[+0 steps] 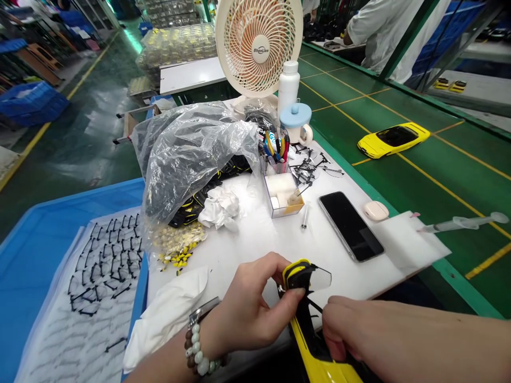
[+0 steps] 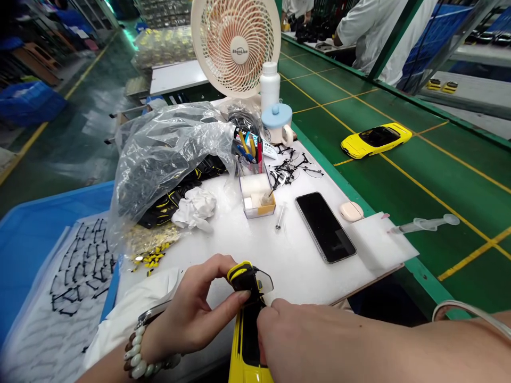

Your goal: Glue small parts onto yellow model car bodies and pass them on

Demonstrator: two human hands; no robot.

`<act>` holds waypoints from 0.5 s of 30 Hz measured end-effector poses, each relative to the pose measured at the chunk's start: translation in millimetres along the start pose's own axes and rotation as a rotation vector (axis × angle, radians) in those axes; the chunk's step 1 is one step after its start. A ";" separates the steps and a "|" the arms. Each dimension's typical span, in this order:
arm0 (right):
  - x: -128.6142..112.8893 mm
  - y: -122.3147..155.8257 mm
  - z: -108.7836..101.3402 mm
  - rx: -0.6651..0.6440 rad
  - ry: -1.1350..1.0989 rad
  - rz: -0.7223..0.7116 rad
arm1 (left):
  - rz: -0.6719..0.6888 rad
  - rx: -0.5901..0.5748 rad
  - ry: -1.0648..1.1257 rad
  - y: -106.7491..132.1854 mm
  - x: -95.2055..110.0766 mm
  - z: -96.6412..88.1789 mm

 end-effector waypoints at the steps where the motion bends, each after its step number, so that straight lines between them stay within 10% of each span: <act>1: -2.3 -1.2 0.5 -0.027 0.000 0.043 | 0.001 -0.001 0.003 -0.1 0.6 0.3; 6: -7.8 -7.5 9.4 -0.101 -0.018 0.098 | -0.006 -0.020 0.012 -0.2 -0.7 1.8; 15: 20.9 -9.0 27.2 0.185 -0.091 -0.094 | 0.001 -0.021 0.013 0.9 -1.8 1.8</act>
Point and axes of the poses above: each hand's wrist, its own y-axis away from the middle knuckle, its own z-axis out of the palm, x = y × z, the point moved 4 cm from there along -y, towards the middle knuckle, and after that the axes turned 12 degrees about x, right-handed, at the moved point
